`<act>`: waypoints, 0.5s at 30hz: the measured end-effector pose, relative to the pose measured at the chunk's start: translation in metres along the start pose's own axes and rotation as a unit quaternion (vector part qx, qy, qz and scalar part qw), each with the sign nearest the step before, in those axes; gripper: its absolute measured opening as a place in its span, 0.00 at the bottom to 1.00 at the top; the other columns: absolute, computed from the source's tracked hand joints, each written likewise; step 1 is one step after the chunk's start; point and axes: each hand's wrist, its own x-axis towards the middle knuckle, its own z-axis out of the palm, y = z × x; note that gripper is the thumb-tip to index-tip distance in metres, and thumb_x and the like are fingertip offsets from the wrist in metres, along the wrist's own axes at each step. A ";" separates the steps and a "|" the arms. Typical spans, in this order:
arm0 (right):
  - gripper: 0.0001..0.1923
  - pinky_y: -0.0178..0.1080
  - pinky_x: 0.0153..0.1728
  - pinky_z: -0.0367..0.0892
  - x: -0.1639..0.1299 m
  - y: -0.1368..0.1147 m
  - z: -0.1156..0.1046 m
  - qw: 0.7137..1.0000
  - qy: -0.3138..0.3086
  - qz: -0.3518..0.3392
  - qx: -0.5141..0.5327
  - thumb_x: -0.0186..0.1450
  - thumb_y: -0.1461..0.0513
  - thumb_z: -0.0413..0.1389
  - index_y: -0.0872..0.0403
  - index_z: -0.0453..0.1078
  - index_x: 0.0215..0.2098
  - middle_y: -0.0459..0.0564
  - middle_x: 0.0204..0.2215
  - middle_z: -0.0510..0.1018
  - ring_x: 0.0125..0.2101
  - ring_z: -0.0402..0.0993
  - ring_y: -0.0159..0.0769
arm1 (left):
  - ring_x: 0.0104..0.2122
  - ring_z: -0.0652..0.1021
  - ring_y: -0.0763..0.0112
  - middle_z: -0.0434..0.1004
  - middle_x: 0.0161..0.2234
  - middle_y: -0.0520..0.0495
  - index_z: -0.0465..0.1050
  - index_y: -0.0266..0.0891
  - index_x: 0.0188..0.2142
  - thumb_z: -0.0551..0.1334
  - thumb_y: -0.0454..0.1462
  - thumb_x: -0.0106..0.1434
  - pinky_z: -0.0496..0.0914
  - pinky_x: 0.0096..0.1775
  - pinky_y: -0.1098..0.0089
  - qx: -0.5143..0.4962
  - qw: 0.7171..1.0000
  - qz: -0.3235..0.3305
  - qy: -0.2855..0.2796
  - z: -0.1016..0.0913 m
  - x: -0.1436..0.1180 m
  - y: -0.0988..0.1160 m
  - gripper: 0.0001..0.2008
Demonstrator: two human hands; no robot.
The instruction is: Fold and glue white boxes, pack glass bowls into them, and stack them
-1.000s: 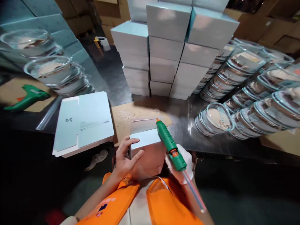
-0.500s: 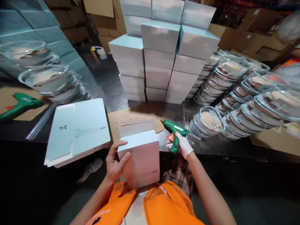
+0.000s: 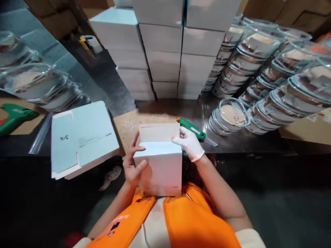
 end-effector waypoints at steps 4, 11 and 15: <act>0.34 0.49 0.55 0.76 -0.008 0.006 -0.007 1.000 -0.018 -0.023 0.011 0.56 0.36 0.70 0.53 0.82 0.45 0.53 0.44 0.87 0.47 0.84 0.48 | 0.56 0.82 0.54 0.80 0.54 0.38 0.67 0.49 0.57 0.70 0.56 0.65 0.76 0.54 0.57 -0.091 0.993 -0.057 0.041 0.005 0.002 -0.010 0.28; 0.33 0.53 0.63 0.70 -0.030 -0.010 -0.017 0.944 -0.178 -0.194 -0.199 0.67 0.37 0.62 0.51 0.78 0.56 0.62 0.62 0.79 0.61 0.77 0.50 | 0.52 0.81 0.56 0.76 0.45 0.44 0.76 0.46 0.51 0.71 0.55 0.63 0.75 0.56 0.55 -0.127 0.990 -0.065 0.022 0.000 0.008 -0.021 0.24; 0.19 0.51 0.63 0.71 -0.026 -0.017 -0.008 0.909 -0.199 -0.269 -0.247 0.76 0.49 0.57 0.49 0.79 0.57 0.59 0.61 0.80 0.61 0.78 0.46 | 0.51 0.81 0.55 0.79 0.44 0.42 0.80 0.43 0.40 0.70 0.53 0.65 0.75 0.57 0.52 -0.103 0.994 -0.041 0.009 -0.005 0.010 -0.014 0.17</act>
